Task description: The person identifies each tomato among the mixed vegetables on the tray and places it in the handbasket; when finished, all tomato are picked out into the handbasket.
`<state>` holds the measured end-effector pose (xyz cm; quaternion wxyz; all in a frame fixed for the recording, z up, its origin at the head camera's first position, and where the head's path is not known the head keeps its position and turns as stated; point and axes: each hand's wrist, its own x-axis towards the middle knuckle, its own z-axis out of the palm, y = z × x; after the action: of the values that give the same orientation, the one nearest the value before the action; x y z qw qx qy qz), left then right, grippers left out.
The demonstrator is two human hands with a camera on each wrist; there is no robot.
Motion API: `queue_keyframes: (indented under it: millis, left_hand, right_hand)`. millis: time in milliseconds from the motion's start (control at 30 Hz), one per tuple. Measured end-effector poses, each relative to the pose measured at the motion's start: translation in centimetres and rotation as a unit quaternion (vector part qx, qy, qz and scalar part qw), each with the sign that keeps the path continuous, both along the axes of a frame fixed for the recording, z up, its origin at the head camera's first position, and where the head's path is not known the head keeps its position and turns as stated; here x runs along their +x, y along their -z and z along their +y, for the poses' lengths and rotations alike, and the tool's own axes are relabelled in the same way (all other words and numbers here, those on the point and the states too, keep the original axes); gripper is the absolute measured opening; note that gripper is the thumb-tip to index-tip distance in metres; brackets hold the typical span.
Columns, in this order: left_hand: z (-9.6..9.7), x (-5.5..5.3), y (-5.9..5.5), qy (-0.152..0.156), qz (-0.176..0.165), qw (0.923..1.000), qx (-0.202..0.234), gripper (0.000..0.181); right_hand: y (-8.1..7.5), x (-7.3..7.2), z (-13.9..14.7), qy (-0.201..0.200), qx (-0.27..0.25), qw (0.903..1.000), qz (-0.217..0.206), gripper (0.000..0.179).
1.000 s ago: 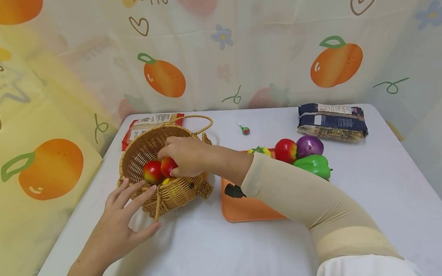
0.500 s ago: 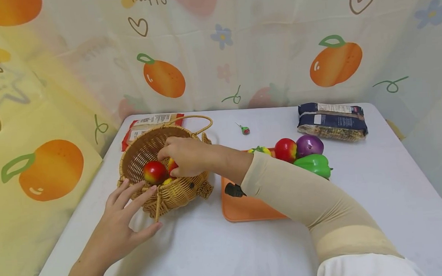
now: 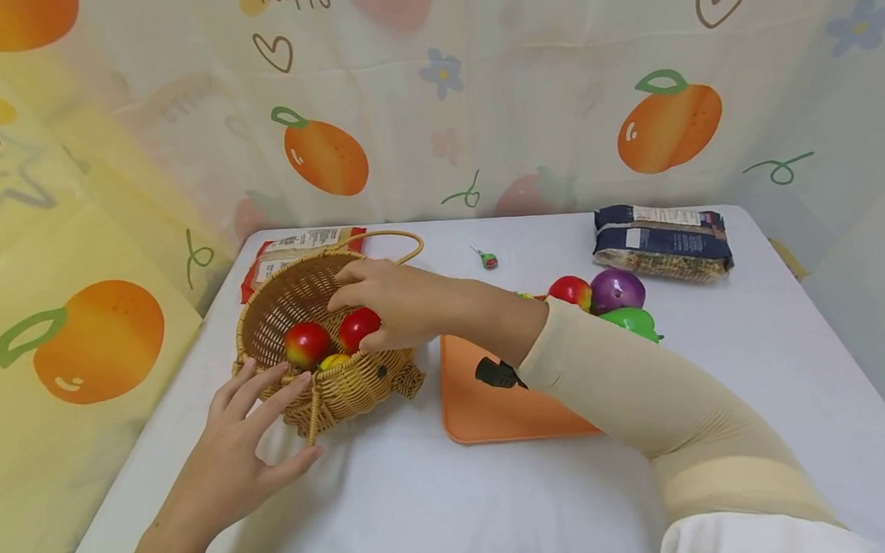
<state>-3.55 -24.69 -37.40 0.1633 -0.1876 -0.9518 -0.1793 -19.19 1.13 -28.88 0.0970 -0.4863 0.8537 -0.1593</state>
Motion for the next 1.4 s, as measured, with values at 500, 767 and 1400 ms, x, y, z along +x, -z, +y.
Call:
queue_keyframes:
  millis: [500, 767, 1400]
  left_hand:
    - [0.0, 0.1, 0.1, 0.0, 0.004, 1.0, 0.006, 0.084]
    - [-0.1, 0.1, 0.1, 0.004, 0.011, 0.9999, 0.005, 0.085]
    - [0.0, 0.0, 0.1, 0.002, 0.005, 1.0, 0.006, 0.086]
  right_hand:
    - [1.2, -1.3, 8.6, 0.121, 0.041, 0.9915, -0.022, 0.059]
    - [3.3, -2.9, 11.6, 0.149, 0.08, 0.9849, -0.037, 0.056]
    - [5.9, -3.4, 13.2, 0.176, 0.119, 0.9715, -0.104, 0.058]
